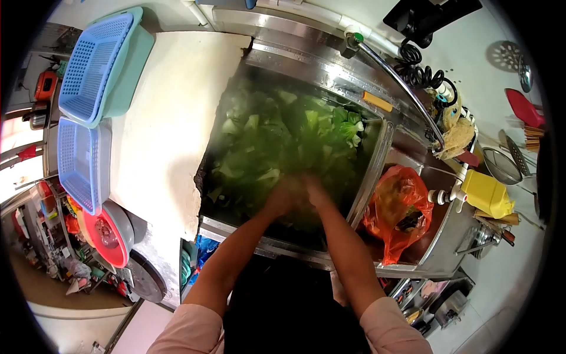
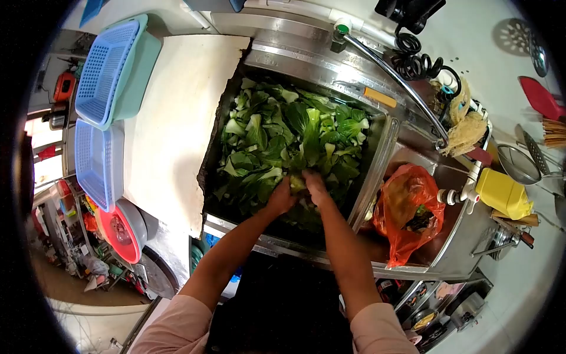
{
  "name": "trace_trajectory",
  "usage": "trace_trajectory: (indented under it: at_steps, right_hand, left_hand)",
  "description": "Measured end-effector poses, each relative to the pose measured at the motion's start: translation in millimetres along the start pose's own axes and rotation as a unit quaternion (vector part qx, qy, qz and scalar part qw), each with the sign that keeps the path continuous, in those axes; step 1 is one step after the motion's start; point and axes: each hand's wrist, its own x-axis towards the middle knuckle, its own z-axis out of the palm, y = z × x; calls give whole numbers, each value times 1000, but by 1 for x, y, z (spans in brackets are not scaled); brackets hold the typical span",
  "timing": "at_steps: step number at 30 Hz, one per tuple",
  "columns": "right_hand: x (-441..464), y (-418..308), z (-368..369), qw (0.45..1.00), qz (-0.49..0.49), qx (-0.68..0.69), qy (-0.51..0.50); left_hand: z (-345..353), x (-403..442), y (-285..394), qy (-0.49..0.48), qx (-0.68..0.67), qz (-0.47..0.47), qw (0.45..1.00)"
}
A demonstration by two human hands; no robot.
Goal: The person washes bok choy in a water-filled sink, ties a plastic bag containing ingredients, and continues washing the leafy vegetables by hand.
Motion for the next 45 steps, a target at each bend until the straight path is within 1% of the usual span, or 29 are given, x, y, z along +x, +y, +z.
trace_trajectory:
  at_steps: [1, 2, 3, 4, 5, 6, 8, 9, 11, 12, 13, 14, 16, 18, 20, 21, 24, 27, 28, 30, 32, 34, 36, 37, 38, 41, 42, 43, 45]
  right_hand:
    - [-31, -35, 26, 998, 38, 22, 39]
    - [-65, -66, 52, 998, -24, -10, 64]
    - [-64, -56, 55, 979, -81, -169, 82]
    - [-55, -39, 53, 932, -135, -322, 98]
    - [-44, -19, 47, 858, -185, -465, 112]
    - [-30, 1, 39, 849, -242, -452, 132]
    - [-27, 0, 40, 854, -162, -470, 153]
    - [-29, 2, 37, 872, -130, -449, 145]
    - [-31, 2, 28, 916, -78, -377, 114]
    - [-32, -1, 25, 939, -60, -325, 89]
    - [-37, 0, 26, 966, -58, -232, 103]
    - [-45, 6, 30, 983, -54, -136, 115]
    - [-52, 2, 32, 995, -4, 42, 86]
    - [-55, -6, 27, 975, 91, 202, 4]
    - [-70, -16, 39, 998, -6, 60, 4]
    - [-75, -19, 44, 998, -24, 50, 16]
    - [-80, -21, 50, 996, -70, 10, 47]
    - [-80, -20, 43, 995, -72, 63, 27]
    - [-82, -23, 46, 993, -68, 99, 14]
    - [-75, -33, 58, 996, -71, 31, 39]
    - [-66, -31, 58, 992, -87, -54, 69]
    - [-44, -17, 55, 977, -118, -149, 100]
    - [-51, -25, 49, 995, -82, -58, 27]
    - [-55, -25, 41, 998, -60, -12, -8]
    - [-57, -27, 35, 997, -59, -10, -41]
    - [-61, -45, 26, 989, -41, -130, -56]
    - [-54, -33, 20, 985, -71, -155, -37]
    - [-51, -33, 17, 983, -50, -170, -46]
    - [-42, -38, 15, 978, -11, -198, -65]
  left_hand:
    - [5, 0, -5, 18, 0, -8, 1000]
    - [15, 1, -9, 42, 7, -56, 998]
    - [25, 1, -15, 65, 13, -104, 992]
    - [32, 3, -20, 50, 1, -127, 991]
    - [38, 4, -26, 34, -9, -149, 988]
    - [37, 6, -23, 22, -5, -161, 987]
    - [27, 4, -6, -2, 20, -178, 984]
    - [28, -1, -5, -16, 39, -183, 982]
    - [28, -1, -22, -22, -61, -97, 993]
    - [23, 2, -21, -37, -105, -88, 990]
    - [18, 6, -21, -53, -150, -80, 984]
    - [15, 10, -19, -83, -189, -109, 972]
    - [21, 12, -33, -55, -244, -177, 952]
    - [56, 12, -86, 59, -276, -254, 925]
    - [51, 10, -90, 55, -74, -187, 978]
    - [51, 8, -89, 51, 28, -151, 987]
    - [51, 7, -82, 138, -32, -131, 981]
    - [38, 9, -81, 95, -64, -128, 985]
    - [33, 7, -71, 107, -53, -135, 984]
    - [32, 4, -50, 128, -32, -148, 980]
    - [83, 12, -115, 114, -137, -86, 980]
    - [69, 18, -107, 77, -290, -120, 946]
    - [36, 18, -80, 14, -481, -248, 841]
    - [40, 17, -96, 8, -404, -236, 884]
    - [45, 17, -111, 2, -324, -221, 920]
    - [59, 18, -134, 15, -245, -177, 953]
    - [47, 14, -115, 11, -274, -156, 949]
    - [35, 10, -100, 8, -302, -135, 944]
    - [20, 10, -85, 7, -264, -165, 950]
